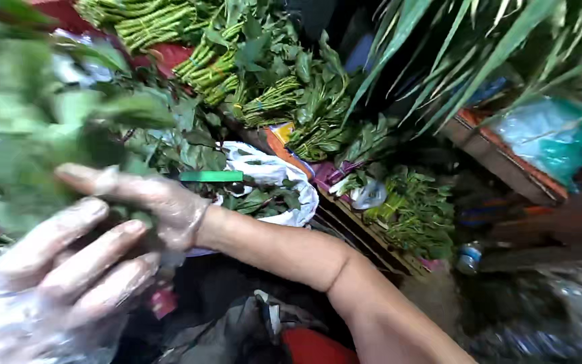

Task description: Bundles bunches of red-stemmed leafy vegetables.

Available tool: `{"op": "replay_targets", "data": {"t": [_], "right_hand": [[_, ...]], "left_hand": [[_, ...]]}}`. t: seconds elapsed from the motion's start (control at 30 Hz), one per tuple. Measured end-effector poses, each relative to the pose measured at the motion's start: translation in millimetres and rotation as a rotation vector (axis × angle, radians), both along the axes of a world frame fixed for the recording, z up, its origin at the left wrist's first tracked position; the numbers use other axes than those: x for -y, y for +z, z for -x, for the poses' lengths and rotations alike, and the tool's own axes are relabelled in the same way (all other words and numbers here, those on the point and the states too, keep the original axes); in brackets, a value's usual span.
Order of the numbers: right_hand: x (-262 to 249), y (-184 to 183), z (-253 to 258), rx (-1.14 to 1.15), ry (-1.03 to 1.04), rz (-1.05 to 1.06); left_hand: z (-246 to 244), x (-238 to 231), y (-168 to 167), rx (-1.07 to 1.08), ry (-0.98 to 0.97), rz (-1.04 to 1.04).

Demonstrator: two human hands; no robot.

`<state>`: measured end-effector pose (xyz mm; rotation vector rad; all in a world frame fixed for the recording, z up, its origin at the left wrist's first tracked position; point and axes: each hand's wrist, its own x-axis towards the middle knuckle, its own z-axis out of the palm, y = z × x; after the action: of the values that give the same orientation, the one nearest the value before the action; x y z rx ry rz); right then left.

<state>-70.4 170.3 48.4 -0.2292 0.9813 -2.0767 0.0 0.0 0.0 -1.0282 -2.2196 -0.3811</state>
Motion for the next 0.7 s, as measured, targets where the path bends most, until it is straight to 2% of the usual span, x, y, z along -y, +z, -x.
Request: {"op": "replay_targets", "data": {"t": [0.07, 0.13, 0.23, 0.3, 0.37, 0.43, 0.5, 0.57, 0.63, 0.7], "right_hand": [[-38.9, 1.9, -2.7, -0.079, -0.201, -0.183], [-94.3, -5.7, -11.1, -0.289, -0.474, -0.282], [-185.3, -42.4, -31.9, -0.496, -1.018, -0.456], [-235.1, -56.8, -44.0, -0.452, -1.433, -0.614], [-268.4, -66.5, -46.6, -0.243, -1.707, -0.618], [-285.0, -78.6, -44.6, 0.009, -1.815, -0.522], [-280.1, -83.5, -36.1, 0.150, -1.822, -0.530], [-268.2, -80.7, -16.8, 0.093, -1.793, -0.609], [-264.6, -79.2, 12.5, -0.079, -1.750, -0.714], [-270.8, -77.3, 47.5, -0.118, -1.679, -0.911]], "left_hand": [[-6.5, 5.8, -1.6, -0.001, 0.059, 0.020], [-15.4, 8.9, 12.6, 0.101, 0.130, -0.025], [-19.9, 35.8, -0.2, 0.289, 0.301, -0.219], [-19.5, 57.5, -21.7, 0.334, 0.407, -0.276], [-19.3, 71.1, -41.7, 0.334, 0.498, -0.303], [-18.9, 63.6, -43.9, 0.397, 0.555, -0.323], [-14.9, 47.6, -47.4, 0.433, 0.554, -0.366], [-12.2, 41.6, -57.8, 0.421, 0.554, -0.384], [-13.6, 41.7, -61.7, 0.428, 0.564, -0.384], [-16.0, 46.3, -62.4, 0.444, 0.587, -0.380]]}}
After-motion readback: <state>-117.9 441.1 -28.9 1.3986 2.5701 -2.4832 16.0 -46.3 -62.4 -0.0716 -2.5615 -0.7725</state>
